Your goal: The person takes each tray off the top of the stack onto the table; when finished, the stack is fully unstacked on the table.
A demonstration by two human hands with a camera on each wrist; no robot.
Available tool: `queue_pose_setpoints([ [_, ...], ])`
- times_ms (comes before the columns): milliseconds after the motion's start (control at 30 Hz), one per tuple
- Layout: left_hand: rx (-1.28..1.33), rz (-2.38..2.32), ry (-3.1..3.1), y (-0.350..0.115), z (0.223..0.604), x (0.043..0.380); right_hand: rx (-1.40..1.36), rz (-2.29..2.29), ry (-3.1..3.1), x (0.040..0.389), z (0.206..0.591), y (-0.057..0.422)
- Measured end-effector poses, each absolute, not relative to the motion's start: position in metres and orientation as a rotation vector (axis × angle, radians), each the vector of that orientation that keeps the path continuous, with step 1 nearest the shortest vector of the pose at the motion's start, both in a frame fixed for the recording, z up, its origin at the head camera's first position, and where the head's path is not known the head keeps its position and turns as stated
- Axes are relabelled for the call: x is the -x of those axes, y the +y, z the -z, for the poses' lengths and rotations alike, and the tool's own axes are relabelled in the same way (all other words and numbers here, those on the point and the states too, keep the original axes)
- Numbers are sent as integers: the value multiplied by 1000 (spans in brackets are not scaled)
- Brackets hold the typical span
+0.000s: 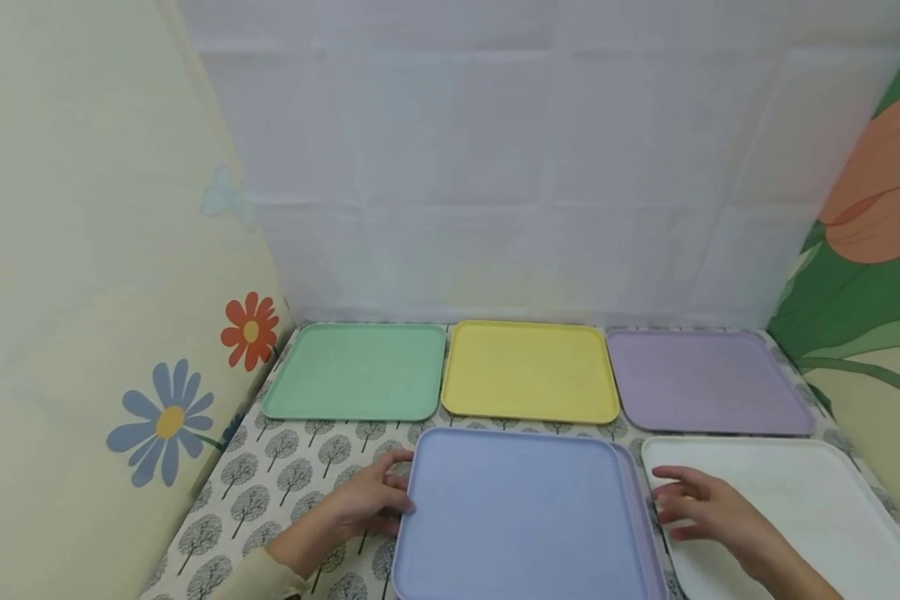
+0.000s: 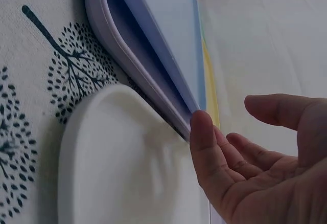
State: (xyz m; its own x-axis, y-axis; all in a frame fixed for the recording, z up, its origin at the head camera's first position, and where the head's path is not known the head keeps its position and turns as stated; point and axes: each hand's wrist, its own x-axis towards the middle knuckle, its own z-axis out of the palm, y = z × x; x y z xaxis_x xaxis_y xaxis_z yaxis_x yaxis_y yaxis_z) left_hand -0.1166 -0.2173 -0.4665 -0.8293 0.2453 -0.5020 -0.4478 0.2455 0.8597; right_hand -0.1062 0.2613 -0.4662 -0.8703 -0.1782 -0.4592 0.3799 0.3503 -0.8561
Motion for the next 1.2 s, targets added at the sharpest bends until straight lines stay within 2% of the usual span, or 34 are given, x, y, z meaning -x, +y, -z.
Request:
queue_pose_setpoints([
  [533, 166, -1677, 1982, -235, 464, 120, -262, 1448, 2297, 102, 473, 229],
  [1200, 147, -1702, 1969, -266, 466, 121, -226, 1229, 2564, 96, 476, 223],
])
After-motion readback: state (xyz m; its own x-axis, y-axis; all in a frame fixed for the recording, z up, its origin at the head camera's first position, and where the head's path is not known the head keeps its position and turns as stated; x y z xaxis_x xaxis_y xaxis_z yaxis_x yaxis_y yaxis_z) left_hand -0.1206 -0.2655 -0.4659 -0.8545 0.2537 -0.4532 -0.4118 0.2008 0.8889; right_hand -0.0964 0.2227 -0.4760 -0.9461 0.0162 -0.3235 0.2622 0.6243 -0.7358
